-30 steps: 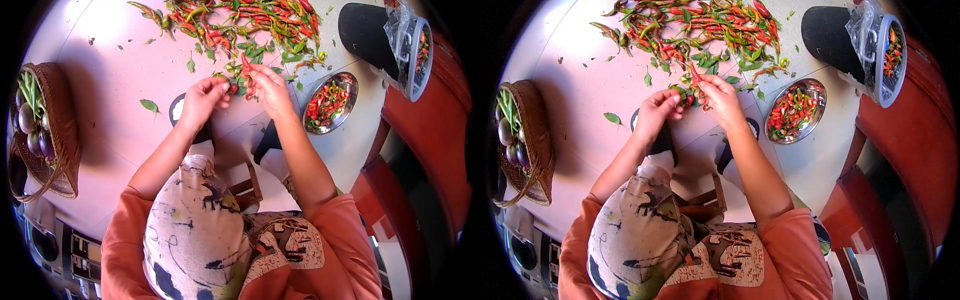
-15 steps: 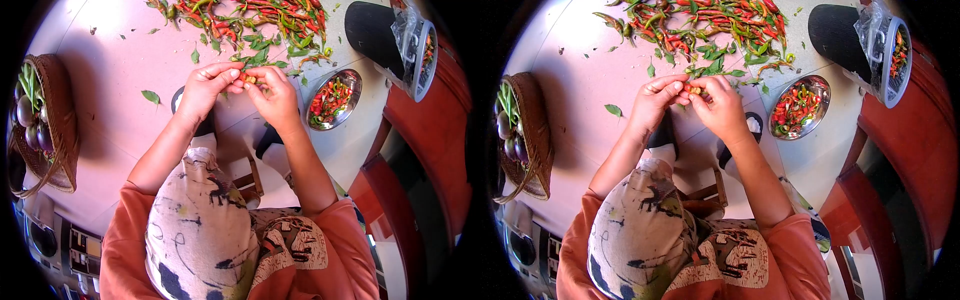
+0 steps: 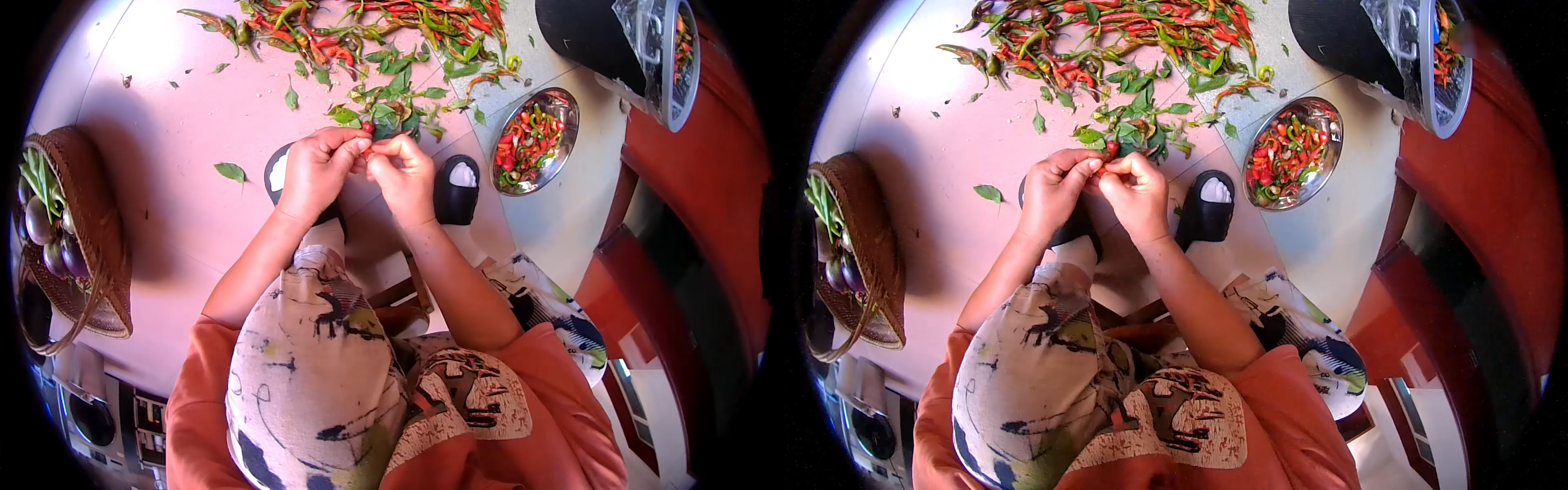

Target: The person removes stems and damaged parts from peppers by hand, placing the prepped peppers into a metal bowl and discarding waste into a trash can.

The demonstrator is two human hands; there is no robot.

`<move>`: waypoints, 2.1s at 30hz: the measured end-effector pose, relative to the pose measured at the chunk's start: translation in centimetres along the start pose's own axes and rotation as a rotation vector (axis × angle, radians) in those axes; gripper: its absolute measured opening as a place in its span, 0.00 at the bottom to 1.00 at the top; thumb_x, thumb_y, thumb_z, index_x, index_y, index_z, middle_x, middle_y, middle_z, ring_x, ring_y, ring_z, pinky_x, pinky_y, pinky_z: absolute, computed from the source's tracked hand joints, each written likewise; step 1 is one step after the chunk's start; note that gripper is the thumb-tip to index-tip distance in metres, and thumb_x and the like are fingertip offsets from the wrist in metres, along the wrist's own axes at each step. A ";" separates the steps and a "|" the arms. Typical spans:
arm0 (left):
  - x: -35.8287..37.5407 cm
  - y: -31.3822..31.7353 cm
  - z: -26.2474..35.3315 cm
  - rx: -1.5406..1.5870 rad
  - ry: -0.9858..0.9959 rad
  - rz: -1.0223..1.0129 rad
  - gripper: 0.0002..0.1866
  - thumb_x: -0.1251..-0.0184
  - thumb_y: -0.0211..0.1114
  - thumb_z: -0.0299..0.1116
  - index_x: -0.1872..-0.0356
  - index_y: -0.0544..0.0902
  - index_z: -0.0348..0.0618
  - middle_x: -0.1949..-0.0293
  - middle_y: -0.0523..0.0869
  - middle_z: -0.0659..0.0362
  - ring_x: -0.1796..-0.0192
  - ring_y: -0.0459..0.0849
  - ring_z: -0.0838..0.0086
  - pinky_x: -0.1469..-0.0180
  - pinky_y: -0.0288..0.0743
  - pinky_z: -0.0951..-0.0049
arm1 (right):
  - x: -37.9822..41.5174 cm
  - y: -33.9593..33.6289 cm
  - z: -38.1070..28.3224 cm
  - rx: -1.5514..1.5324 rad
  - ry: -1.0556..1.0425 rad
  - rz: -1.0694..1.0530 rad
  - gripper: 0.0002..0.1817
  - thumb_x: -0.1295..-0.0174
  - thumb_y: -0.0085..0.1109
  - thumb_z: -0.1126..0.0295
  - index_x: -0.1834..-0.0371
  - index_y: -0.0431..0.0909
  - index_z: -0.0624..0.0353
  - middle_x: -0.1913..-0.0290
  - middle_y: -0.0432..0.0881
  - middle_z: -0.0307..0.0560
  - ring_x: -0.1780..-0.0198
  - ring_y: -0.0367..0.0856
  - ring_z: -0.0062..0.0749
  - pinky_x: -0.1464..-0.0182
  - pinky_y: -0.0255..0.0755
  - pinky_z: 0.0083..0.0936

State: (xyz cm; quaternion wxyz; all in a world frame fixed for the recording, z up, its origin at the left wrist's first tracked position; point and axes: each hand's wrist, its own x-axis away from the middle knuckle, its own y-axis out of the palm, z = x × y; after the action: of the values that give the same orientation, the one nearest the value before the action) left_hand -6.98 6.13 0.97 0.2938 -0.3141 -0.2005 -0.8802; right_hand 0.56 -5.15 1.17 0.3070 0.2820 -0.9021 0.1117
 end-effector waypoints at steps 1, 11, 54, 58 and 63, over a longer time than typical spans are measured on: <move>0.0 -0.1 0.0 -0.010 -0.001 -0.004 0.08 0.37 0.60 0.28 0.64 0.82 0.33 0.71 0.84 0.57 0.71 0.82 0.79 0.66 0.78 0.79 | 0.3 0.0 0.3 -0.112 0.110 0.013 0.03 0.47 0.56 0.81 0.73 0.74 0.61 0.71 0.77 0.42 0.74 0.73 0.18 0.73 0.69 0.17; 0.1 -2.3 -4.0 0.896 -0.382 0.069 0.12 0.31 0.51 0.32 0.53 0.73 0.35 0.60 0.82 0.51 0.60 0.84 0.68 0.58 0.81 0.74 | -4.0 -15.3 -8.1 0.129 -0.185 0.548 0.09 0.40 0.54 0.74 0.58 0.75 0.65 0.69 0.78 0.41 0.70 0.75 0.19 0.67 0.71 0.14; -2.4 5.4 0.3 -0.580 0.213 -0.417 0.21 0.43 0.63 0.42 0.52 0.75 0.39 0.52 0.76 0.47 0.51 0.78 0.57 0.50 0.73 0.63 | -2.2 -17.6 -7.0 1.002 -0.210 0.400 0.10 0.45 0.57 0.74 0.60 0.79 0.58 0.62 0.79 0.49 0.60 0.78 0.39 0.56 0.71 0.29; -1.5 1.1 -1.7 -1.097 0.277 -0.110 0.24 0.53 0.68 0.34 0.55 0.70 0.41 0.57 0.73 0.48 0.57 0.78 0.53 0.59 0.77 0.62 | -3.9 -18.6 -6.6 1.115 -0.463 0.360 0.13 0.48 0.59 0.74 0.57 0.78 0.57 0.61 0.79 0.51 0.58 0.78 0.42 0.53 0.71 0.31; -1.7 0.4 -2.6 -1.125 0.276 -0.019 0.29 0.54 0.68 0.33 0.48 0.68 0.42 0.57 0.72 0.49 0.59 0.78 0.54 0.59 0.76 0.62 | -9.7 -13.4 -2.1 0.780 -0.215 0.315 0.17 0.48 0.64 0.64 0.59 0.77 0.63 0.66 0.81 0.51 0.65 0.80 0.43 0.61 0.73 0.29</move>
State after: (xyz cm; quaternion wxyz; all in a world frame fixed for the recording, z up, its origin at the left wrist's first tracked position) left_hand -6.75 5.07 -2.01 0.0972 -0.3023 0.3356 -0.8869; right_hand 15.65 -11.03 -2.81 0.0609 0.2458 -0.8514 0.4594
